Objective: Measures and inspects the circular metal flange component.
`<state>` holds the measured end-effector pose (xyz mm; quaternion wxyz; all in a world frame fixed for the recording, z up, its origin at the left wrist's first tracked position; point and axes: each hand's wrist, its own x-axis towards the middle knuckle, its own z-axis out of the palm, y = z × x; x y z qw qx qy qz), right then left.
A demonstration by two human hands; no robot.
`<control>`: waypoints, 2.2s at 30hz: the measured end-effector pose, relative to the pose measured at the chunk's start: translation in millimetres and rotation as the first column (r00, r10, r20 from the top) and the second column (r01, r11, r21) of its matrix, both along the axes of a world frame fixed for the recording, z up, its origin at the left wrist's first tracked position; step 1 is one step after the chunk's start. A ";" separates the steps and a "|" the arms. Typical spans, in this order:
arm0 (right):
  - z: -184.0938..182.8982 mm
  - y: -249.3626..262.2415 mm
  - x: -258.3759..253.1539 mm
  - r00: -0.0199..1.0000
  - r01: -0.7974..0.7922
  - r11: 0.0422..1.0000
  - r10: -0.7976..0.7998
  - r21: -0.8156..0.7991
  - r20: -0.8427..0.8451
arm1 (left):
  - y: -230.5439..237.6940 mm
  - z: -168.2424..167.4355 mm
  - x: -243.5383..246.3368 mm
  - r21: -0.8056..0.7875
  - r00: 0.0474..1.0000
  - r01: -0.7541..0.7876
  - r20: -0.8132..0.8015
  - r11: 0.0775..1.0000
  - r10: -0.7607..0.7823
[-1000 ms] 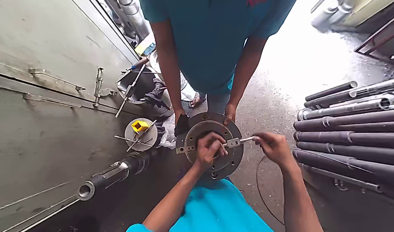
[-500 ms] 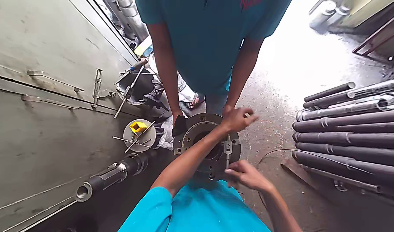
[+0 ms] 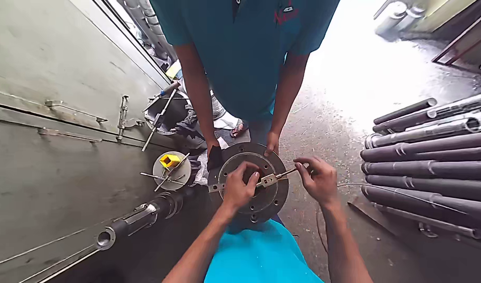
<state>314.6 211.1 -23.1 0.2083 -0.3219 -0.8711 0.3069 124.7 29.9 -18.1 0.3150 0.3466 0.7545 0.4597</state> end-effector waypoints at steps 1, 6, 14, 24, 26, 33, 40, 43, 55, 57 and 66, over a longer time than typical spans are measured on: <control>-1.5 13.5 -2.2 0.996 -0.061 0.998 0.060 0.021 0.064 | -5.4 -5.8 13.8 0.034 0.994 -0.105 0.032 0.994 0.104; -13.7 -7.5 18.0 0.958 -0.137 0.983 0.162 -0.118 0.235 | 36.2 -20.9 17.0 0.333 0.905 -0.423 0.200 0.843 0.375; -16.3 -108.7 22.7 0.968 -0.065 0.962 0.125 -0.267 0.218 | 132.9 1.4 -21.3 0.382 0.831 0.296 0.348 0.875 -0.433; -10.7 -0.9 19.8 0.957 -0.050 0.967 0.118 -0.248 0.266 | 8.8 -18.5 23.9 0.453 0.877 -0.450 0.386 0.769 0.286; -4.2 -7.4 25.9 0.934 -0.079 0.957 0.169 -0.281 0.314 | 22.1 -15.7 12.8 0.350 0.889 -0.431 0.325 0.832 0.324; 4.3 -122.0 -22.1 0.991 0.118 0.432 0.011 -0.894 0.136 | 181.9 1.3 14.7 0.036 0.848 0.512 0.136 0.858 -0.512; 13.2 -154.3 -68.2 0.960 0.186 0.446 -0.273 -0.876 0.065 | 162.4 15.4 58.8 0.099 0.431 0.878 0.265 0.469 -0.863; 5.0 -108.3 -24.8 0.992 -0.127 0.695 0.069 -0.708 -0.109 | 105.4 22.8 -3.3 0.060 0.811 0.585 -0.013 0.809 -0.585; -29.1 -53.7 38.3 0.996 -0.015 0.997 0.021 -0.073 0.090 | 67.8 -31.4 9.8 0.366 0.931 -0.366 0.148 0.856 0.335; -26.5 -100.7 42.0 0.993 0.053 0.997 -0.047 -0.052 0.109 | 94.4 -27.5 -4.0 0.373 0.974 -0.182 0.196 0.910 0.115; -21.4 -22.6 45.8 0.995 -0.070 0.988 0.079 -0.138 0.058 | 15.2 -37.2 -2.3 0.567 0.880 -0.101 0.434 0.818 -0.192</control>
